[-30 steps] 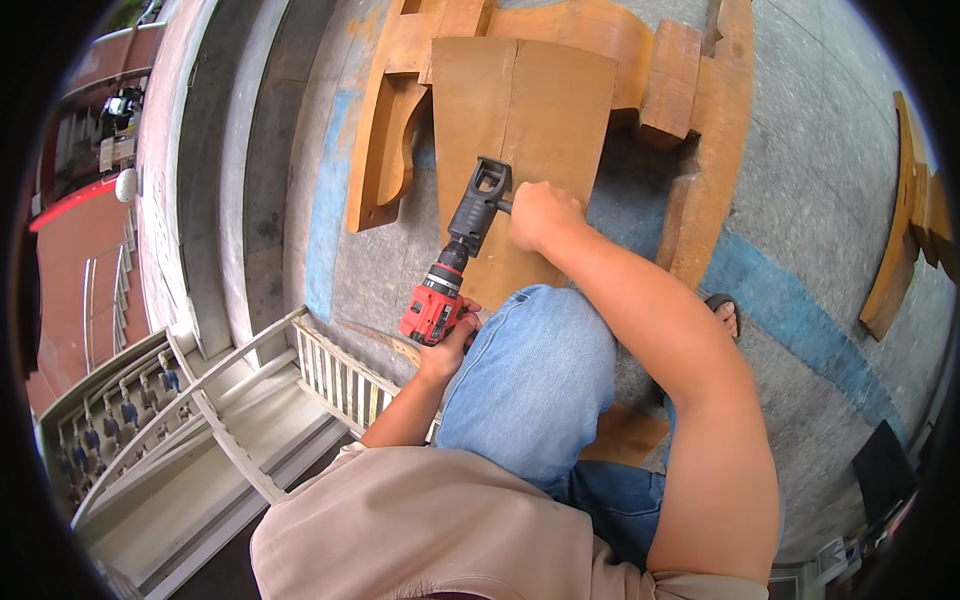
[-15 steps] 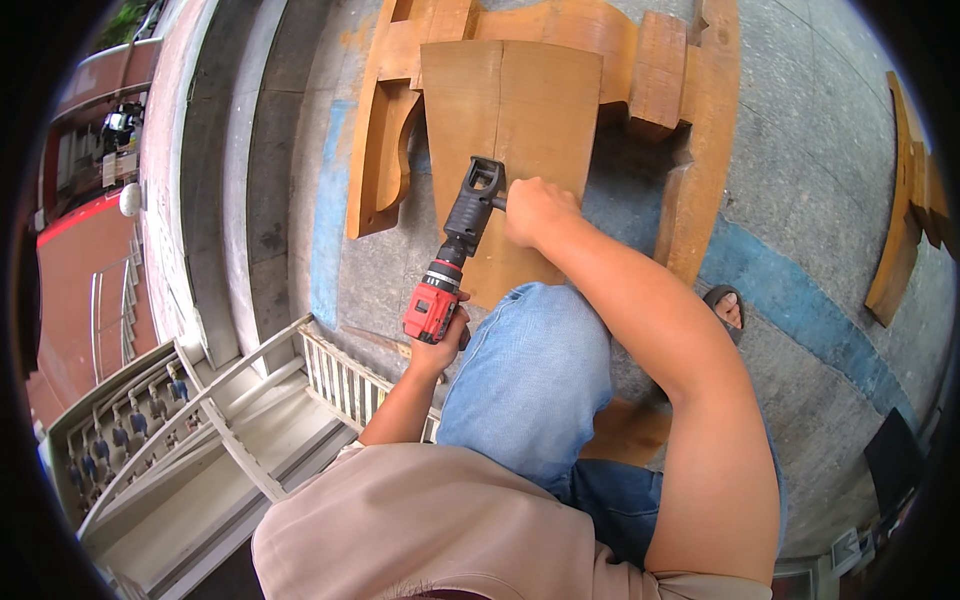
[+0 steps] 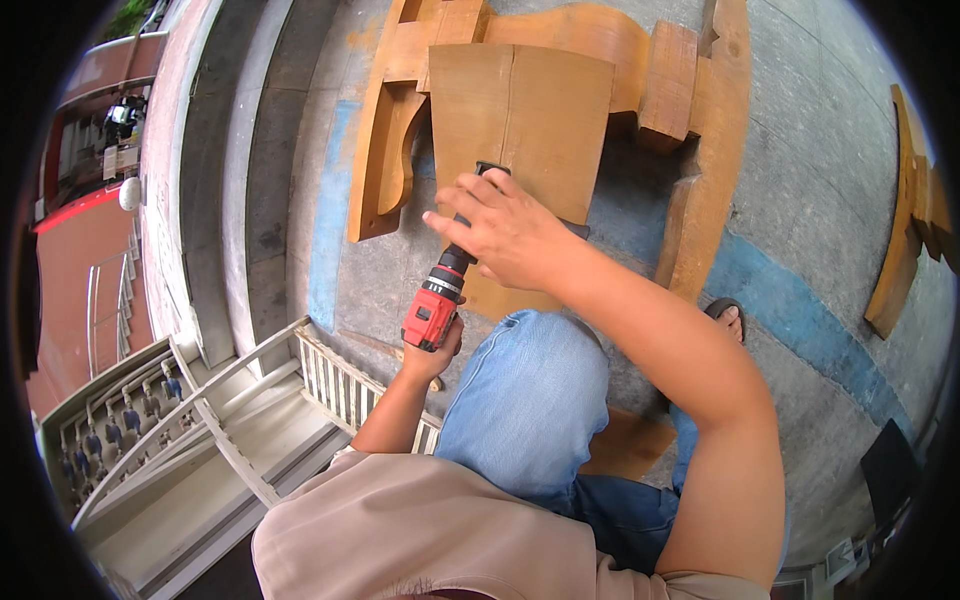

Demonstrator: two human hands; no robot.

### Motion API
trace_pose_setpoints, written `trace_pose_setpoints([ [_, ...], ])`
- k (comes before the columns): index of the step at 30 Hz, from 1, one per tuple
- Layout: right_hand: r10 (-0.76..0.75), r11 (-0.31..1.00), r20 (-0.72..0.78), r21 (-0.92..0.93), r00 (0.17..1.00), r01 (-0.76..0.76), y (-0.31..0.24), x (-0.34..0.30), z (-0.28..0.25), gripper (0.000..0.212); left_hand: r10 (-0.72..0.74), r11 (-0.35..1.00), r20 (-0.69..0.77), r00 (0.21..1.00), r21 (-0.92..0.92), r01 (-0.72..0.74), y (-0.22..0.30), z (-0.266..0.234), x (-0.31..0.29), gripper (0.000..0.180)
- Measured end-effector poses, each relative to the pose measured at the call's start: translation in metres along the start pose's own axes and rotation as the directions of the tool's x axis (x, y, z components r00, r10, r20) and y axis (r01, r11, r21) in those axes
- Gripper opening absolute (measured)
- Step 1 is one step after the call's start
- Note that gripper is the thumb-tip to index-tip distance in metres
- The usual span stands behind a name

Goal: The person saws through a piece of wood by hand and then uses a power drill with a saw attachment to continue cutting the wood.

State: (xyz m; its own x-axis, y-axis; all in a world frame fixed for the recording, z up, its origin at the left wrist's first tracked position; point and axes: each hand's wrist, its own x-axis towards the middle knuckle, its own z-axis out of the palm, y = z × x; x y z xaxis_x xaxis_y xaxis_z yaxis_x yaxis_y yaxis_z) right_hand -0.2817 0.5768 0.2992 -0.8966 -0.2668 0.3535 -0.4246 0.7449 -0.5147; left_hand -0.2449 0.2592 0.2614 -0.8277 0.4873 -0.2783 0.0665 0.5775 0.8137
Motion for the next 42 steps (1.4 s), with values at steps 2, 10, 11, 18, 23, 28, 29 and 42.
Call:
trace_pose_setpoints([
  [2,-0.198,0.978,-0.004,0.068,0.980,0.197,-0.012,0.014,0.031,0.050,-0.013,1.000,0.008,1.000,-0.013,0.013,-0.003,0.004,-0.001,0.034],
  [10,-0.275,0.951,-0.028,0.135,0.961,0.277,-0.005,0.025,0.086,0.009,0.017,0.999,-0.043,0.999,0.047,-0.015,0.008,0.002,0.003,0.032],
  [11,-0.299,0.942,-0.079,0.134,0.951,0.307,-0.004,0.027,0.086,0.010,0.033,0.996,-0.049,0.998,0.080,-0.029,0.012,0.001,0.003,0.032],
  [18,-0.356,0.920,-0.055,0.151,0.933,0.361,0.000,0.030,0.080,0.010,0.066,0.990,-0.102,0.993,0.134,-0.052,0.031,-0.005,0.010,0.012],
  [23,-0.367,0.911,-0.086,0.167,0.926,0.377,0.002,0.032,0.079,0.011,0.074,0.995,-0.136,0.988,0.083,-0.063,0.034,-0.002,0.008,0.012],
  [28,-0.300,0.932,-0.190,0.152,0.935,0.330,-0.006,0.026,0.088,0.013,-0.266,0.932,-0.061,0.962,-0.272,0.240,0.064,0.002,-0.005,0.030],
  [29,-0.287,0.934,-0.230,0.150,0.930,0.325,-0.008,0.028,0.090,0.013,-0.355,0.873,-0.039,0.934,-0.372,0.316,0.077,0.001,-0.006,0.034],
  [42,0.553,0.831,0.404,-0.207,0.729,-0.516,0.029,-0.001,-0.017,0.066,-0.397,0.838,-0.095,0.913,-0.442,0.319,0.035,-0.038,-0.040,0.037],
])
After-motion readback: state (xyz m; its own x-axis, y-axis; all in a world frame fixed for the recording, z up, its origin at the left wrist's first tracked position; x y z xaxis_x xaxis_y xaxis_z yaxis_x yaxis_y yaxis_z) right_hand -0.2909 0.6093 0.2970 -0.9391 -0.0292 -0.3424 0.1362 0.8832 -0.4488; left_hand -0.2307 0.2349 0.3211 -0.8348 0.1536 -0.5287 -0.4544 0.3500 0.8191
